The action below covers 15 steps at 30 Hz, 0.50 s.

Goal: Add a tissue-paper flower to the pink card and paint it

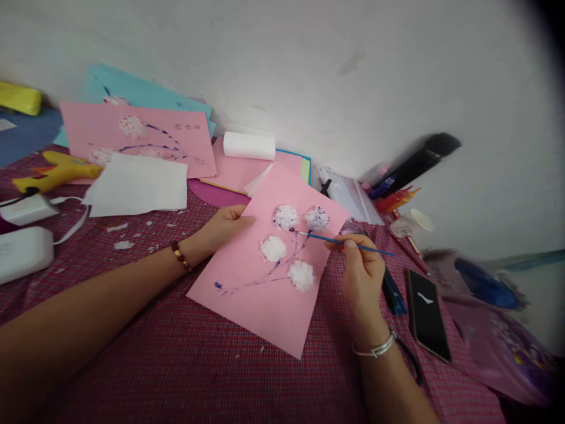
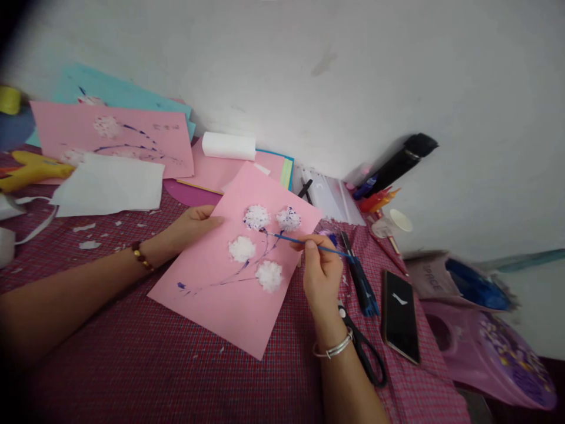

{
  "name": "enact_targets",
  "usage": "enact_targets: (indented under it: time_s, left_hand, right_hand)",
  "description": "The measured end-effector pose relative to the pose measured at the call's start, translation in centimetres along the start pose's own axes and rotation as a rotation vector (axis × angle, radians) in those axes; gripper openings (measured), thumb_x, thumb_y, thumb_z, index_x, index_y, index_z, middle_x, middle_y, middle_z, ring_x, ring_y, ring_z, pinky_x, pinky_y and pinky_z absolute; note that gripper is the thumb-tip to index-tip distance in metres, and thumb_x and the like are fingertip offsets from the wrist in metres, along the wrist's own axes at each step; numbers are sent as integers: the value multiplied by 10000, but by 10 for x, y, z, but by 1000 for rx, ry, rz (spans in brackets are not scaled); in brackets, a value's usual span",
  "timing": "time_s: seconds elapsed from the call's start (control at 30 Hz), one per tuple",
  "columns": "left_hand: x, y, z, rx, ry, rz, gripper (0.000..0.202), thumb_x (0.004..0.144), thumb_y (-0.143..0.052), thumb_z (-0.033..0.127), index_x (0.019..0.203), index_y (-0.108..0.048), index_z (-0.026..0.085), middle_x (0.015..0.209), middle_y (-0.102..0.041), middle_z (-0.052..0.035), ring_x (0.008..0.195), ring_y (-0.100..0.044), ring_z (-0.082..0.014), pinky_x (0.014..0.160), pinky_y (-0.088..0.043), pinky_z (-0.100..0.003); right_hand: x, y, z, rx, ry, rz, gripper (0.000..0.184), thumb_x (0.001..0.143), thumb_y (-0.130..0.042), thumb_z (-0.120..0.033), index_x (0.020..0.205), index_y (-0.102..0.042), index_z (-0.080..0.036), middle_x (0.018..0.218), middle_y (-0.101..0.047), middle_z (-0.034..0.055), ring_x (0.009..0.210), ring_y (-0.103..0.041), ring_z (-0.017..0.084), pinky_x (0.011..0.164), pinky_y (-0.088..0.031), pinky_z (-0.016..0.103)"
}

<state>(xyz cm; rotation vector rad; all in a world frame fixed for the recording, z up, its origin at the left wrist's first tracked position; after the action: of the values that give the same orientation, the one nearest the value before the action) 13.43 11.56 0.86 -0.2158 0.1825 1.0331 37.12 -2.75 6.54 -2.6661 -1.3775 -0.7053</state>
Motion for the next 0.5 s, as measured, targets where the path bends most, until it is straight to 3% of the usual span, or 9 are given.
enact_targets:
  time_s: [0.37,0.5]
  left_hand:
    - [-1,0,0,-4,7,-11,298,772,-705,386,962,-701,156,715,-700,-17,485,-583,-107,428,-426,-187]
    - [0,1,0,2,3,-10,310,761,-717,403,945,-700,154,694,-693,-12,483,-576,-106,431,-421,-185]
  right_hand:
    - [2,-8,2,-53,0,-52,193,952,-527,-324,878,-678,-229,795,-714,17,760,-679,188,760,-519,360]
    - [1,-3,1,-52,-22,6,187,940,-555,-340,867,-675,-217,785,-709,12,723,-676,181,724,-521,348]
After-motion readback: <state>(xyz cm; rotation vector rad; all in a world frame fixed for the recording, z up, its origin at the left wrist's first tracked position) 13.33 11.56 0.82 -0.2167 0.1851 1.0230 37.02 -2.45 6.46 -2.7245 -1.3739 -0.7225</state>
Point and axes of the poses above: each hand's wrist, its own x-axis towards the middle knuckle, its own y-axis out of the back of the hand, z = x × y, the point moved 6 cm from there along x, towards the middle knuckle
